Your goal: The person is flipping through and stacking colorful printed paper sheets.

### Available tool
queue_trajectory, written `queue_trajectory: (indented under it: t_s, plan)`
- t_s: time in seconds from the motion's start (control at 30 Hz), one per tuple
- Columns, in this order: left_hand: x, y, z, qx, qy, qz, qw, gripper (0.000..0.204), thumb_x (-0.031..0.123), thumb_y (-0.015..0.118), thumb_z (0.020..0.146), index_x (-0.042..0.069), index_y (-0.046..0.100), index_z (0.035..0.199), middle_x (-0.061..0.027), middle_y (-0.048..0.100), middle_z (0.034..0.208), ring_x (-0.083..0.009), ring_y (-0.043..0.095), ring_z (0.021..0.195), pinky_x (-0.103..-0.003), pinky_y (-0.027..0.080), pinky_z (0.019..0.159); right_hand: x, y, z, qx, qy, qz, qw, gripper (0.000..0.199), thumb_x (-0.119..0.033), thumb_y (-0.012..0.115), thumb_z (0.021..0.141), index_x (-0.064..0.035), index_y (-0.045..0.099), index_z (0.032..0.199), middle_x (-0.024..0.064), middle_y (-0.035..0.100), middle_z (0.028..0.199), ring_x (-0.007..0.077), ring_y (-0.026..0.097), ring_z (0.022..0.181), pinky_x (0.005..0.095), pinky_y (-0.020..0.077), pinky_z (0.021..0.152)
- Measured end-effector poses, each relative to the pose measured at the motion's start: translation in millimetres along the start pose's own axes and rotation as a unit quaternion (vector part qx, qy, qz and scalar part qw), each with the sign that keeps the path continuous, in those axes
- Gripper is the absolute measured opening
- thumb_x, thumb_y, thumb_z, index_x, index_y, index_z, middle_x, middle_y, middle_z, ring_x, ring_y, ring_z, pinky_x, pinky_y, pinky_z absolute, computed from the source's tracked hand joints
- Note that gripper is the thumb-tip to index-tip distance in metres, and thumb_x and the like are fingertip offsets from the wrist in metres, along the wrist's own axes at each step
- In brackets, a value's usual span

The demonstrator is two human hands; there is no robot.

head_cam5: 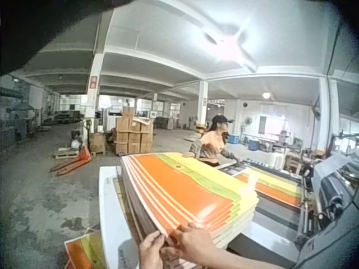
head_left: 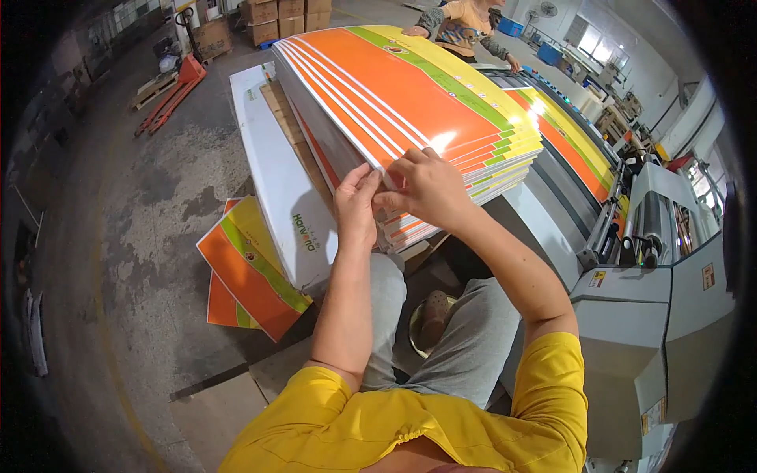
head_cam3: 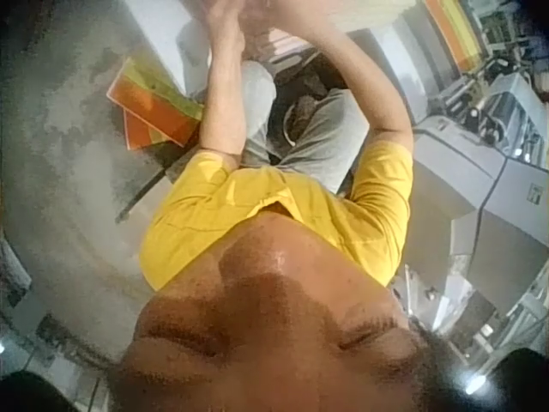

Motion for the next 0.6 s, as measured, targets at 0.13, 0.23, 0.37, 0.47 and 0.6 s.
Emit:
queue_trajectory:
  t_s: [0.13,0.23,0.37,0.47,0.6]
  plan:
    - [-1,0,0,0.011,-0.004,0.007,1.0,0.035,0.013,0.055,0.087,-0.009,0.047,0.114,-0.011,0.058,0.094,-0.0134,0.059,0.079,-0.027,0.053,0.067,-3,8,-9,0.047,-0.047,-0.086,0.994,0.026,-0.031,0.071,0.069,-0.0067,0.062,0.075,0.0062,0.059,0.077,0.0265,0.056,0.07,0.0354,0.0459,0.059]
    - [6,10,-8,-0.002,-0.005,-0.025,1.0,0.035,0.016,0.051,0.09,-0.009,0.046,0.114,-0.0142,0.059,0.094,-0.0178,0.061,0.08,-0.029,0.053,0.07,10,7,-1,0.064,-0.039,-0.026,0.997,0.023,-0.025,0.068,0.072,-0.0038,0.06,0.068,0.0077,0.058,0.069,0.0247,0.056,0.062,0.0334,0.0443,0.053]
    - [10,13,-10,-0.035,-0.024,-0.021,0.999,0.035,0.019,0.047,0.091,-0.009,0.046,0.113,-0.0183,0.059,0.094,-0.0233,0.063,0.081,-0.031,0.053,0.072,54,13,13,-0.07,0.204,0.401,0.89,0.021,-0.019,0.065,0.077,-0.0007,0.062,0.067,0.0079,0.057,0.055,0.0157,0.053,0.045,0.0266,0.0392,0.043]
    - [11,14,-8,-0.015,-0.036,0.009,0.999,0.033,0.02,0.047,0.092,-0.009,0.048,0.108,-0.0201,0.06,0.092,-0.0255,0.064,0.083,-0.031,0.053,0.073,65,23,10,-0.087,0.299,0.52,0.796,0.021,-0.02,0.066,0.078,-0.0003,0.064,0.07,0.0053,0.058,0.056,0.0099,0.051,0.046,0.0233,0.0379,0.043]
    - [7,9,-6,0.005,-0.039,0.03,0.999,0.031,0.02,0.049,0.091,-0.007,0.051,0.103,-0.0164,0.06,0.09,-0.0224,0.064,0.08,-0.031,0.053,0.072,45,19,4,-0.051,0.205,0.39,0.896,0.023,-0.025,0.065,0.077,-0.0024,0.064,0.071,0.0106,0.06,0.06,0.0206,0.055,0.051,0.0303,0.0434,0.05]
Point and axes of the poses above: each hand's wrist, its own z-axis towards the middle knuckle, its own y-axis out of the palm, x = y × z, the point moved 2 cm from there along z, towards the middle knuckle
